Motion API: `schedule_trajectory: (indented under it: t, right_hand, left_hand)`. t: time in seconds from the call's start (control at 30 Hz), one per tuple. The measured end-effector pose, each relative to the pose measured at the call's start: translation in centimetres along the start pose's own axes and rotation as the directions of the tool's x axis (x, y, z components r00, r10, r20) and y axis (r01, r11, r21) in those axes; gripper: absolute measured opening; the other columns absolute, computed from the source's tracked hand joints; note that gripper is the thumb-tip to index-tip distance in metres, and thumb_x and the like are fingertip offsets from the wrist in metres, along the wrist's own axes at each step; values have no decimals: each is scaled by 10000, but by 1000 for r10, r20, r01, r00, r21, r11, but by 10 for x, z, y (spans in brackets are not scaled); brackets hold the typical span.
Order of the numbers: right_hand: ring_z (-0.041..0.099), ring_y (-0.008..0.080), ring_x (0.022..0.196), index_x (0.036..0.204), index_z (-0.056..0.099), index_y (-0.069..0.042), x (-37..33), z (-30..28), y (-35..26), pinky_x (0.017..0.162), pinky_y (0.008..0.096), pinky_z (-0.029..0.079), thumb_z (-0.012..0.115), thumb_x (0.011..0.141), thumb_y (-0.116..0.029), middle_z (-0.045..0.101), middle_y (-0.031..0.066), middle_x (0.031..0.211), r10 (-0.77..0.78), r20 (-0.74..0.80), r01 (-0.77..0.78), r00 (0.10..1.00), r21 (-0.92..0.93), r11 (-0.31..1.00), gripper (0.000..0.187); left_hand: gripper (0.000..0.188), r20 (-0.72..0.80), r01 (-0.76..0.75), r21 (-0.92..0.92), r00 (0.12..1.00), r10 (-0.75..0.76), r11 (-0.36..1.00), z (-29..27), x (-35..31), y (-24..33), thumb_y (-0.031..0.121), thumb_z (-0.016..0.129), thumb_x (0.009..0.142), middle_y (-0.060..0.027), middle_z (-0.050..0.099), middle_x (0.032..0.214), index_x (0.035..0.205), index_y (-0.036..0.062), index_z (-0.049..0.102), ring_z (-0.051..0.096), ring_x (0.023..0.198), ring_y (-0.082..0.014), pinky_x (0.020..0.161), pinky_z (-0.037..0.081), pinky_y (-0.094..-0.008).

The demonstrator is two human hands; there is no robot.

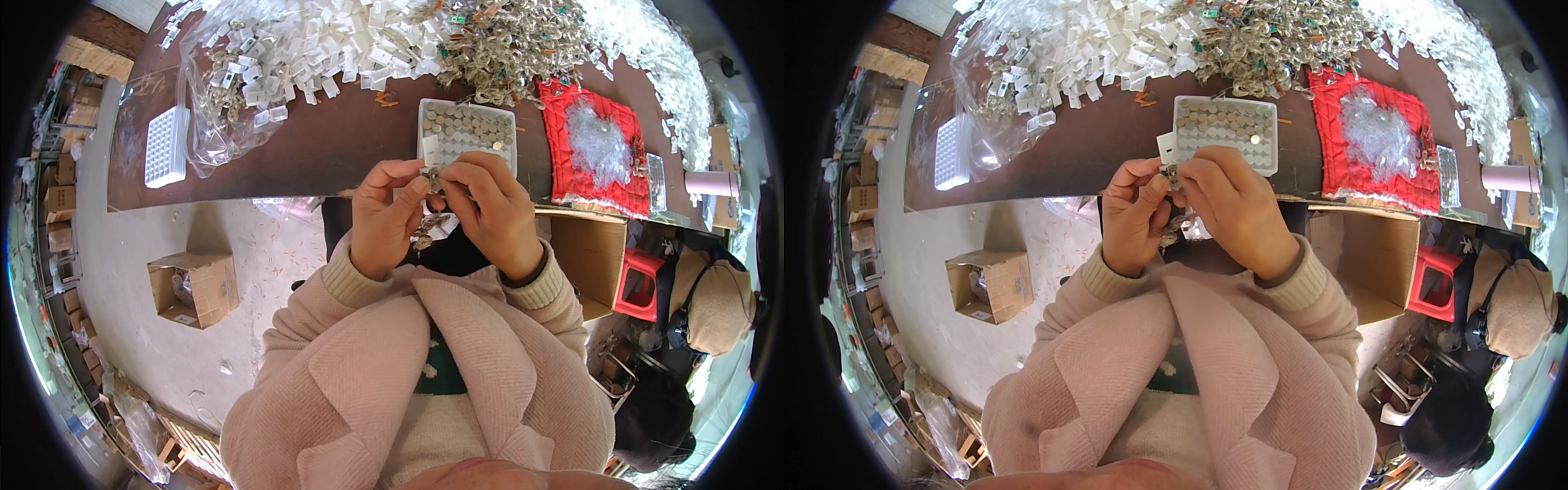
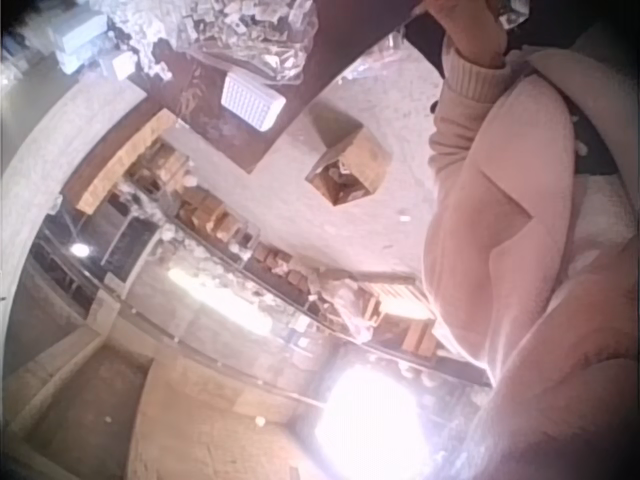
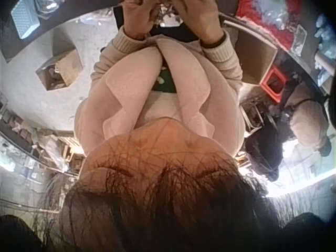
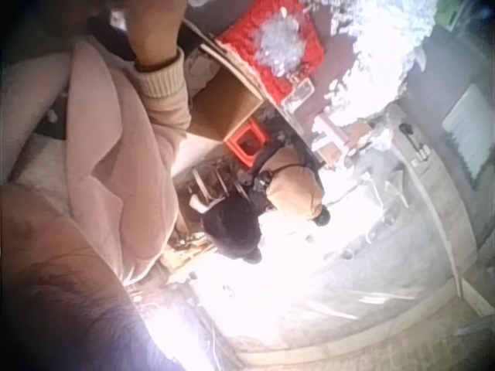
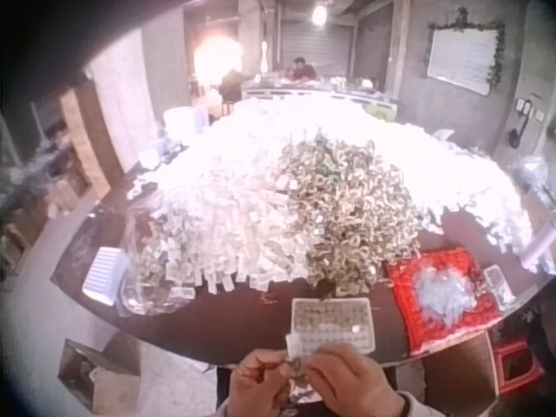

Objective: The person repeatedly picks small white plastic pieces and metallic ornaments from a table, attaches them together by hand, and places the assembled units into a white tray. The person occasionally uses a small flashlight to illuminate the pieces during assembly.

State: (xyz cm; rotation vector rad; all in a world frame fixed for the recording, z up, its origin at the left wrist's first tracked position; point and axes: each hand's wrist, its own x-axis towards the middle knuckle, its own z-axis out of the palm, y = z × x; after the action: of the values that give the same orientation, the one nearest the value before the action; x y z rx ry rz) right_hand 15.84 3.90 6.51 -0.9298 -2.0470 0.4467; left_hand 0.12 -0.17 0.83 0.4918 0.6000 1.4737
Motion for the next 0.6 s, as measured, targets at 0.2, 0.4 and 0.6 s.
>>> schedule_trajectory:
  t: [0.2,0.4,0.6]
  right_hand:
    - [675,254,810,980,701,-22,1,-1,0,684,325,551,749,805,44,652,102,979,24,27,-24,999,19,1000,193]
    - [667,273,783,1001,697,-34,3,1,5,670,340,551,759,794,24,640,98,966,-132,58,139,989,-121,983,223]
    - [667,278,797,1006,662,-48,1,2,9,686,367,557,751,777,-17,628,105,979,-78,-4,78,997,-82,994,248]
  left_hand:
    - [191,-37,-23,39,999,25,999,2,1,-2,27,608,987,-113,692,936,1177,11,608,555,593,-43,426,319,-162]
    - [184,-66,-29,151,997,39,988,4,0,-2,24,608,986,-97,694,878,1168,14,622,443,523,-13,431,306,-162]
    - [183,-90,29,94,996,-20,995,4,2,1,35,611,987,-115,695,889,1168,11,616,452,526,-19,422,296,-165]
